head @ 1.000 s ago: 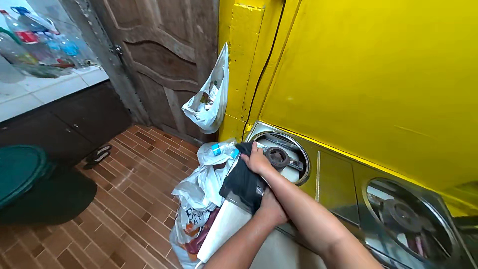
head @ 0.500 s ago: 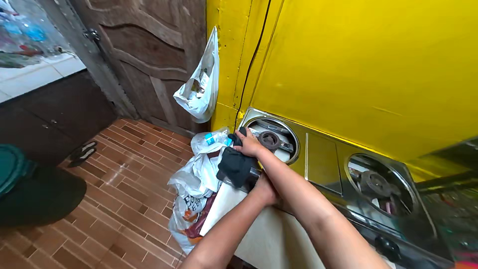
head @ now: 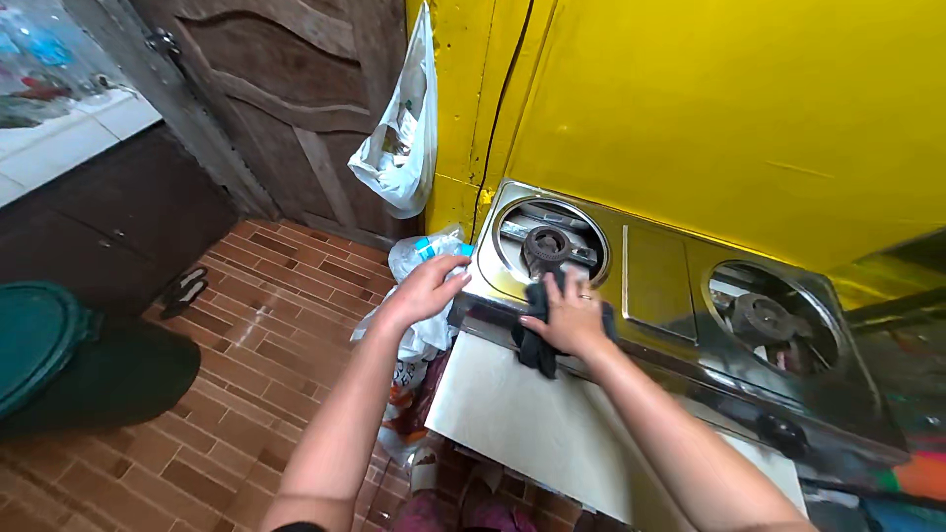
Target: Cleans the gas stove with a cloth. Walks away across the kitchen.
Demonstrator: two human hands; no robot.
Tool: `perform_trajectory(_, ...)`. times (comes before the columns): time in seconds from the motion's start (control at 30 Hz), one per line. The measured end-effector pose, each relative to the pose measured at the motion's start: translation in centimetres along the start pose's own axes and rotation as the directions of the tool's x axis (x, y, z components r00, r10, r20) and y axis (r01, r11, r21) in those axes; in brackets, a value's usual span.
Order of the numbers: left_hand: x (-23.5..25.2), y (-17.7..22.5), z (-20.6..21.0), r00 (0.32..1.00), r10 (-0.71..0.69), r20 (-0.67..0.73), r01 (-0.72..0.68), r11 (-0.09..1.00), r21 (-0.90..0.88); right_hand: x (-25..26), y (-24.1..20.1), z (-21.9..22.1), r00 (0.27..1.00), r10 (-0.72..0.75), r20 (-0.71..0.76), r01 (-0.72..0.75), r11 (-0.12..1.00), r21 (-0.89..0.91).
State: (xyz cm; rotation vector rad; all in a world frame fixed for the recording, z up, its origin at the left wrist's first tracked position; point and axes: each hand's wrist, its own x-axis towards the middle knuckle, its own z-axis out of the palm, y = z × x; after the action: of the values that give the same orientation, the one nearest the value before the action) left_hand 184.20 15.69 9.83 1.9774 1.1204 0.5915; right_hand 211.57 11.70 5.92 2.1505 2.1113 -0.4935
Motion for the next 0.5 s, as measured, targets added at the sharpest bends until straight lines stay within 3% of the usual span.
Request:
perform_trajectory(0.13, 7.3, 2.7, 3.3, 0.969, 0.131, 0.211, -0.134, 0.991, 0.0, 2.8, -9.3, 5.2, 0.913, -0.204, -0.353, 0.24, 0.969, 0.062)
perform_trajectory(0.2, 10.1, 3.1, 6.1, 0.924, 0.107, 0.366, -0.144, 0.987, 0.074, 2.5, -11.8, 6.6, 0.931, -0.214, -0.296, 0.258, 0.959, 0.119)
perform_trajectory(0.27, 11.4, 2.9, 8.4, 0.867, 0.008, 0.498, -0.112, 0.977, 0.179, 1.5, -11.8, 8.6, 0.916, -0.341, -0.212, 0.37, 0.922, 0.115)
perform_trajectory(0.33, 11.7, 2.4, 9.3, 0.826, -0.078, 0.559, -0.08, 0.964, 0.252, -0.3, -10.4, 11.5, 0.788, -0.469, -0.399, 0.531, 0.846, 0.054)
perform_trajectory(0.4, 11.6, 2.4, 8.9, 0.804, -0.107, 0.585, -0.056, 0.966, 0.253, -2.2, -9.1, 13.3, 0.826, -0.465, -0.318, 0.504, 0.863, 0.046)
perform_trajectory(0.47, 11.8, 2.8, 8.2, 0.777, -0.139, 0.614, -0.023, 0.968, 0.249, -4.4, -7.0, 13.6, 0.918, -0.348, -0.188, 0.376, 0.916, 0.139)
perform_trajectory(0.5, 11.9, 2.9, 8.0, 0.765, -0.166, 0.622, 0.003, 0.967, 0.254, -5.8, -5.7, 13.9, 0.941, -0.273, -0.198, 0.309, 0.934, 0.181)
